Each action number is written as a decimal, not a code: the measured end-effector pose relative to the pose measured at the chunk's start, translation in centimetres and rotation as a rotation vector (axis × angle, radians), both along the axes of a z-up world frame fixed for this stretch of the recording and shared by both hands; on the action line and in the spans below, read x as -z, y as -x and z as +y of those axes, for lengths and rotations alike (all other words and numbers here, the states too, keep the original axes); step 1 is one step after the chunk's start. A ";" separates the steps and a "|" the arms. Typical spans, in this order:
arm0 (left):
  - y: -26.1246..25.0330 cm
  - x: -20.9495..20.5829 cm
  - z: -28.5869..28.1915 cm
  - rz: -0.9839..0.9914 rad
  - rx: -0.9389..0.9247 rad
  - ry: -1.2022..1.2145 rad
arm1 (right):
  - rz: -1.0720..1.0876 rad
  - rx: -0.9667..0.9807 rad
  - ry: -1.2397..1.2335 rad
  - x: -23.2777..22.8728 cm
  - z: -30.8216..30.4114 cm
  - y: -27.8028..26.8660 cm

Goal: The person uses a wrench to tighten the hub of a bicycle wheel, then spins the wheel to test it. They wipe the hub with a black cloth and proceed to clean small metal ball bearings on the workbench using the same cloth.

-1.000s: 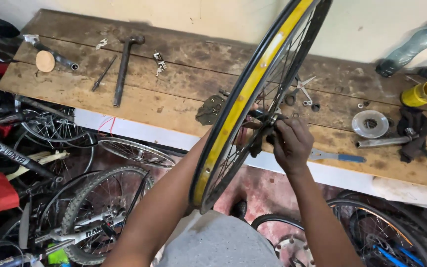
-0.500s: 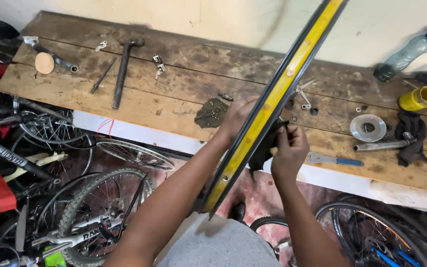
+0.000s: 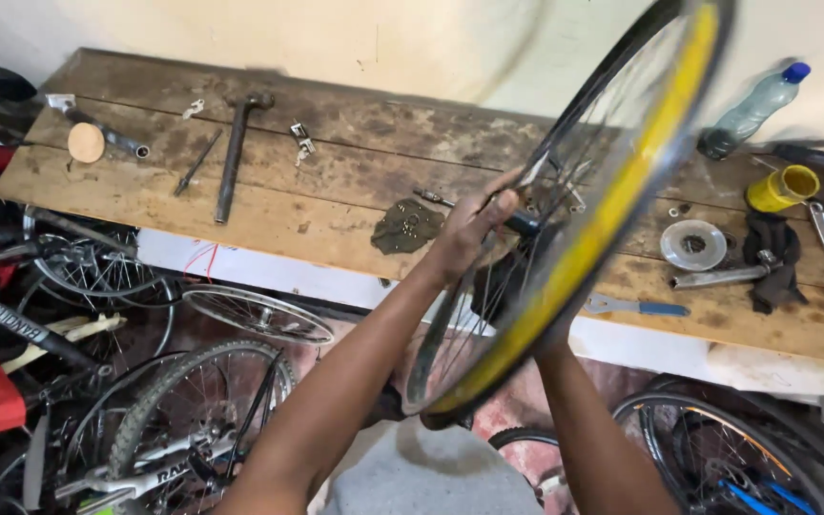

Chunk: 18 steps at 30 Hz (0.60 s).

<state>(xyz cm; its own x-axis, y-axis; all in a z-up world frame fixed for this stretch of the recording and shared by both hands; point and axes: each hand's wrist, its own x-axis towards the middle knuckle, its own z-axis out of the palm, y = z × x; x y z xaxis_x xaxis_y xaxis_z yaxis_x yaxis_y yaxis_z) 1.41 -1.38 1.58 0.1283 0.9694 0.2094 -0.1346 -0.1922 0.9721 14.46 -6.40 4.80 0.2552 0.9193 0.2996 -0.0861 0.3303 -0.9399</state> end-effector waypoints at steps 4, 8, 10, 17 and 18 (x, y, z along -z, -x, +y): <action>0.5 -2.6 0.2 0.022 0.165 -0.264 | 0.214 0.007 0.097 -1.2 0.0 0.2; -0.6 -8.5 -2.0 -0.091 0.101 0.094 | 0.341 -0.016 0.131 -0.3 0.2 -0.4; -1.3 -11.1 -1.8 -0.079 0.014 0.284 | 0.258 -0.031 0.153 1.2 0.8 -1.1; -2.4 -8.3 -1.0 -0.191 -0.159 0.363 | -0.162 0.087 0.011 2.7 1.5 -1.9; -2.2 -7.4 -0.5 -0.198 -0.097 0.183 | 0.068 0.047 0.074 0.7 0.8 -1.0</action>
